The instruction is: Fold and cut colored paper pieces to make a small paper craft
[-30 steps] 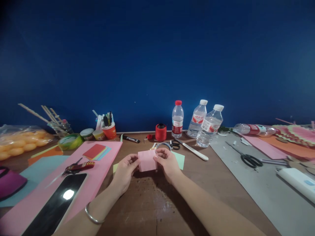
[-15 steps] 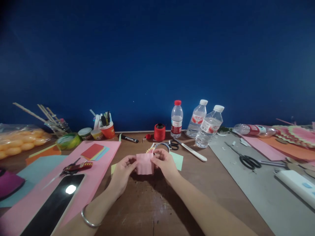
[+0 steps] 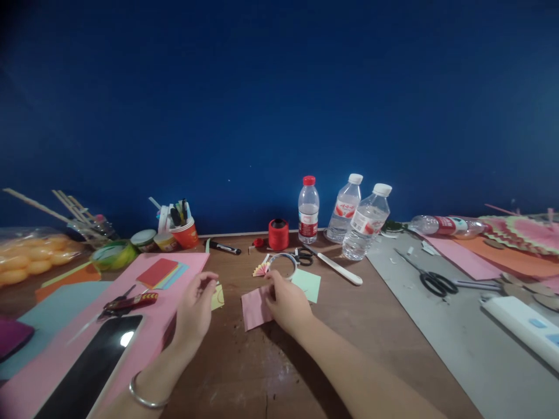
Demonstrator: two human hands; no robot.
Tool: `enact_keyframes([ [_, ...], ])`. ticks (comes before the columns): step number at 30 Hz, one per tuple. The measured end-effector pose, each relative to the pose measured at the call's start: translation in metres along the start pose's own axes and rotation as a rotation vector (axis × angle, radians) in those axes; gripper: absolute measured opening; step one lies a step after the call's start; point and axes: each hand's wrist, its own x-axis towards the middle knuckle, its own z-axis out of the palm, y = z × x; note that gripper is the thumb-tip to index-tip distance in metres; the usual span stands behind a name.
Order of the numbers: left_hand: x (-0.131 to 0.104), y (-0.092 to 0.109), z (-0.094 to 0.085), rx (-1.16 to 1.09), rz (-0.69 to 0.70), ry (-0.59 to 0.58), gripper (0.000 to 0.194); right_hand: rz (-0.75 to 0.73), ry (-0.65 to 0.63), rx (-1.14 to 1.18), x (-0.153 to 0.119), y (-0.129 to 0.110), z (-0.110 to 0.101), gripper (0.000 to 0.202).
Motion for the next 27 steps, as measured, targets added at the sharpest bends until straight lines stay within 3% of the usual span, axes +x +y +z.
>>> enact_keyframes([
  [2,0.006,-0.003,-0.007,0.140,0.082,0.049,0.017,-0.049,0.050,-0.082,0.001,-0.001,-0.003,0.025],
  [4,0.011,-0.005,-0.013,0.253,0.168,0.004,0.021,-0.161,0.036,-0.107,0.001,-0.005,-0.007,0.023],
  [8,0.016,-0.007,-0.022,0.524,0.274,-0.119,0.028,-0.377,-0.176,-0.155,-0.003,-0.017,-0.013,0.043],
  [11,0.014,-0.007,-0.026,0.819,0.246,-0.241,0.035,-0.452,-0.280,-0.201,-0.006,-0.022,-0.016,0.061],
  [14,0.011,-0.005,-0.027,0.994,0.196,-0.323,0.035,-0.490,-0.336,-0.235,-0.007,-0.023,-0.019,0.059],
  [21,0.012,-0.007,-0.028,0.990,0.168,-0.386,0.036,-0.484,-0.366,-0.262,-0.006,-0.018,-0.018,0.062],
  [27,0.015,-0.011,-0.029,0.784,0.059,-0.421,0.034,-0.462,-0.329,-0.231,-0.004,-0.017,-0.019,0.064],
])
